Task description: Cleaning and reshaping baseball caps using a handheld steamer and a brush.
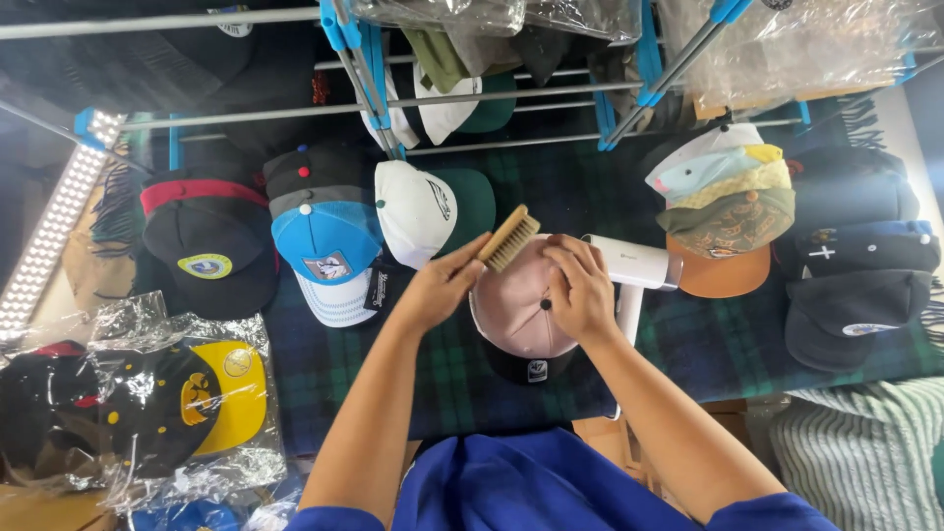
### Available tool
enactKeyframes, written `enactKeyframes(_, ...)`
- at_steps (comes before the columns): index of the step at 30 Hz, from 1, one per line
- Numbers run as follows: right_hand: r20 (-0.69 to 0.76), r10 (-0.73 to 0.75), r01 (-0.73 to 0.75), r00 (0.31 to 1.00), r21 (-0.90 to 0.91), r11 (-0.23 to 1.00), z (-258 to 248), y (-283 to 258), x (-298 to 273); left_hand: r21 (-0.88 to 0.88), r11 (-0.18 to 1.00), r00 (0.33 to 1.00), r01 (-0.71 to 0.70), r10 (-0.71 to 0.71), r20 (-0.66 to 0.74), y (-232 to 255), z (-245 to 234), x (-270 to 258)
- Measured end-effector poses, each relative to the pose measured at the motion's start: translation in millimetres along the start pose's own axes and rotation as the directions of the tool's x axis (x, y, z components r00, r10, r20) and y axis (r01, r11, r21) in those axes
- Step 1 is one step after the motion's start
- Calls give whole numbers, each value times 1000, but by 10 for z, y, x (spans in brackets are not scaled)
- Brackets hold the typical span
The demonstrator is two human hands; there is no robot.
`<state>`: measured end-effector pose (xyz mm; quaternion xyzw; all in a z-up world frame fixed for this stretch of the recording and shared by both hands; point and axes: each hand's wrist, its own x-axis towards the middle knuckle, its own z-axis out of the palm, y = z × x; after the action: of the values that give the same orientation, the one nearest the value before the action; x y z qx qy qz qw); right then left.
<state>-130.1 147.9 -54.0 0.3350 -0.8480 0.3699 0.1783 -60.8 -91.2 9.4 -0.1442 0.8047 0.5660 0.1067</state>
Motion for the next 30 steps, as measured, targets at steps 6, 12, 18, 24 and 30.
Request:
enactKeyframes(6,-8,33,-33,999,44,998,-17,-62,-5,-56,958,959,283,-284,-5,-1091,245,61)
enactKeyframes(12,16,58,-58,998,53,997,-14,-37,-13,-227,963,990,143,-143,17,-469,48,-186)
enactKeyframes(18,39,65,-66,997,46,997,-44,-62,21,-69,997,999,39,-38,14,-124,195,-480)
enactKeyframes(24,37,51,-54,998,65,996,-83,-38,21,22,926,921,378,-378,89,-1071,329,-443)
enactKeyframes(30,34,31,-35,999,101,994,-60,-3,10,-251,949,906,189,-267,-328,-268,508,-1057)
